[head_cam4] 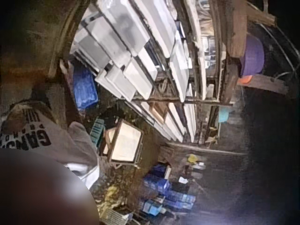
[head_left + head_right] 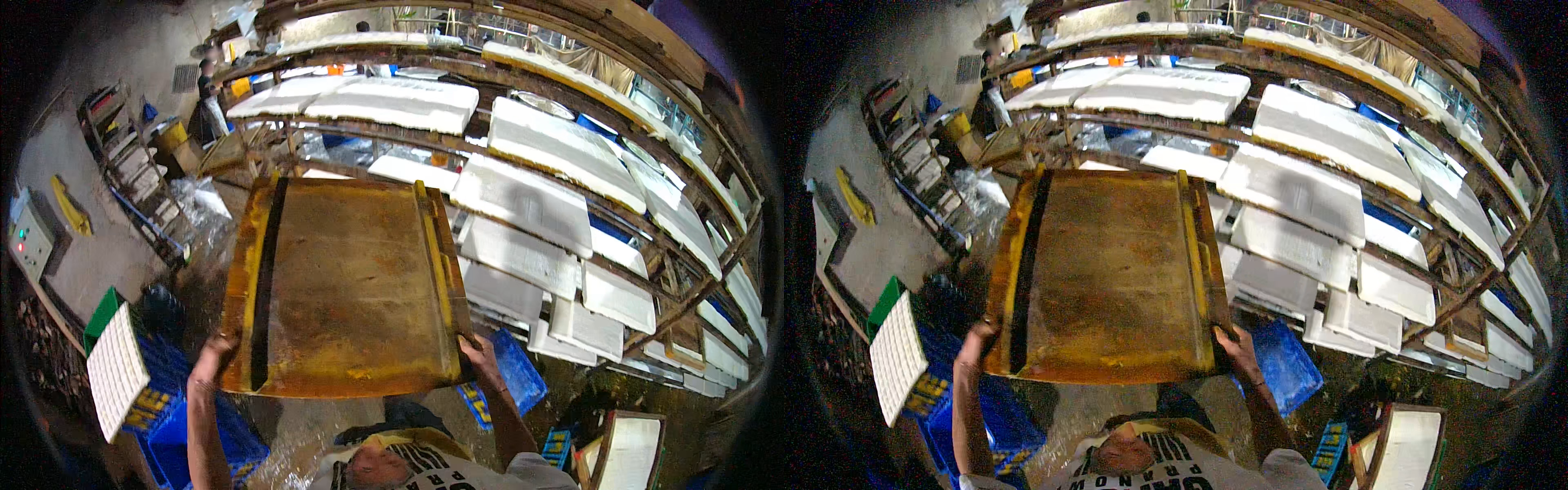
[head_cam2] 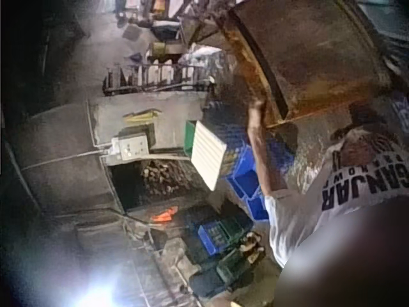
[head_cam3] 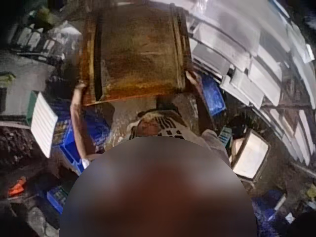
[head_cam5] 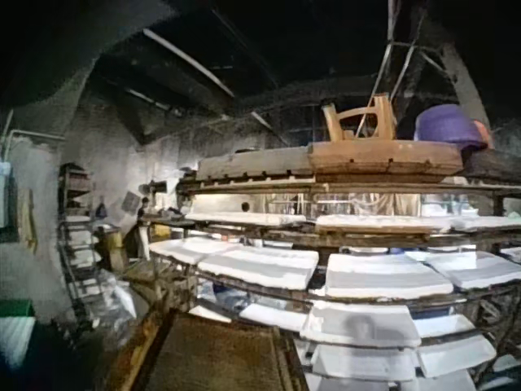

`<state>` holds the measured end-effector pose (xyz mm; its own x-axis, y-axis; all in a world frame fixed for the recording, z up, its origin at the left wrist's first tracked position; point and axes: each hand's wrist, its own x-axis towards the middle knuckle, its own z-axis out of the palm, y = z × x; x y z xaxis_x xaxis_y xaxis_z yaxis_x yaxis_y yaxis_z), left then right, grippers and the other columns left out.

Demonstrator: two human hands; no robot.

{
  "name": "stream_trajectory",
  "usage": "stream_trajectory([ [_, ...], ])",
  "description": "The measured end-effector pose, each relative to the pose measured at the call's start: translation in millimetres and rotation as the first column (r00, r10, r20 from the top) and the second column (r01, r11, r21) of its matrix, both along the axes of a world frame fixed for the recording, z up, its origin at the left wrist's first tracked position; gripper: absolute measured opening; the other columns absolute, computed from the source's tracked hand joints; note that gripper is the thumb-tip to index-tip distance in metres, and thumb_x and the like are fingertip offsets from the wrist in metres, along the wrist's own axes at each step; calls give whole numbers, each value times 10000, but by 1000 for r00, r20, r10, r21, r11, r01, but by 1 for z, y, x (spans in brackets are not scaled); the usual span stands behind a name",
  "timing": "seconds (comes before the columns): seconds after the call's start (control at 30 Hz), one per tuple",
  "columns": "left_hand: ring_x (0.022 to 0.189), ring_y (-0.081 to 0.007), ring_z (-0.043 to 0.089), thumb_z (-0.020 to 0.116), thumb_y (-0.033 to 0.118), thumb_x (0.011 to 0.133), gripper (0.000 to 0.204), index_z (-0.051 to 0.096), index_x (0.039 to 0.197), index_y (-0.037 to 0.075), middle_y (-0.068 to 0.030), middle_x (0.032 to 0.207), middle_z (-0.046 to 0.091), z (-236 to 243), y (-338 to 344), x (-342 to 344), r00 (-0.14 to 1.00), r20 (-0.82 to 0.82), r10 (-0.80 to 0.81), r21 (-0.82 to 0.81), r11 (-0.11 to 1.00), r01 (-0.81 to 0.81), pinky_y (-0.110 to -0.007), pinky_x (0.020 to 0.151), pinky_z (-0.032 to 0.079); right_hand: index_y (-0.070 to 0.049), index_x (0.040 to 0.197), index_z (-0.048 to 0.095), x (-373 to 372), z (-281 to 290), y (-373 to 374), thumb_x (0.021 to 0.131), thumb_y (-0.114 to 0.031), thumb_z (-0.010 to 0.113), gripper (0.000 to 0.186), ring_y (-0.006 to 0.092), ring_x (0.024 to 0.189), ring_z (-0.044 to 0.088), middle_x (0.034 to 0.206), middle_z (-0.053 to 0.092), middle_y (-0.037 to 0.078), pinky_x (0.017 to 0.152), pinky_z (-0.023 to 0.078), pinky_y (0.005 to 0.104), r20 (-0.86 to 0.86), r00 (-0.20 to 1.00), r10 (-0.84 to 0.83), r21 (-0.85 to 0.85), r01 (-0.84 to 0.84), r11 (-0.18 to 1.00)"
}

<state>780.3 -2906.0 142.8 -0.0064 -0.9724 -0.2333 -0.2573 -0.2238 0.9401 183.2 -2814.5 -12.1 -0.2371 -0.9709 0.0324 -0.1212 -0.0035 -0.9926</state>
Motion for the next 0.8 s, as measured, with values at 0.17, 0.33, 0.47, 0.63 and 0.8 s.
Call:
stream_trajectory([
  [0.17, 1091, -183, 601, 649, 329, 906, 605, 476, 1391, 11, -78, 1237, 612, -131, -201, 26, 968, -234, -87, -37, 996, 81, -345, 940, 465, 16, 1163, 653, -4, 20, -124, 910, -197, 697, 335, 104, 948, 614, 1080, 675, 54, 813, 510, 307, 195, 980, -50, -43, 60, 997],
  [0.33, 1286, -238, 436, 491, 408, 996, 618, 331, 1501, 90, -76, 1515, 331, -211, -400, 41, 826, -447, -343, -260, 933, 247, -389, 1003, 416, 30, 1175, 635, -8, -33, -240, 894, -254, 721, 408, 147, 914, 628, 1095, 665, 77, 822, 519, 323, 423, 891, -168, -73, 218, 973],
  [0.47, 1363, -304, 352, 428, 457, 1019, 642, 274, 1538, 110, -107, 1588, 226, -272, -509, -16, 623, -339, -705, -684, 639, 351, -452, 1044, 371, 23, 1134, 662, -2, -44, -277, 882, -298, 753, 417, 120, 879, 618, 1008, 694, 44, 760, 509, 292, 153, 915, -373, 73, 366, 928],
  [0.63, 1321, -353, 340, 413, 478, 1013, 646, 281, 1515, 93, -147, 1515, 239, -250, -673, -120, 490, -38, -871, -933, 206, 295, -504, 1027, 354, 53, 1123, 650, -15, -2, -380, 900, -274, 730, 404, 126, 842, 629, 941, 698, 65, 725, 527, 311, 266, 855, -446, -23, 468, 883],
  [0.8, 916, -245, 566, 511, 350, 971, 485, 486, 1321, 15, -133, 1087, 560, -208, -834, -218, 942, -173, -286, -591, 795, 133, -406, 772, 494, 39, 1103, 675, -46, 21, -498, 879, -323, 729, 429, 169, 852, 674, 973, 719, 109, 769, 532, 300, 294, 755, -586, 18, 609, 793],
])
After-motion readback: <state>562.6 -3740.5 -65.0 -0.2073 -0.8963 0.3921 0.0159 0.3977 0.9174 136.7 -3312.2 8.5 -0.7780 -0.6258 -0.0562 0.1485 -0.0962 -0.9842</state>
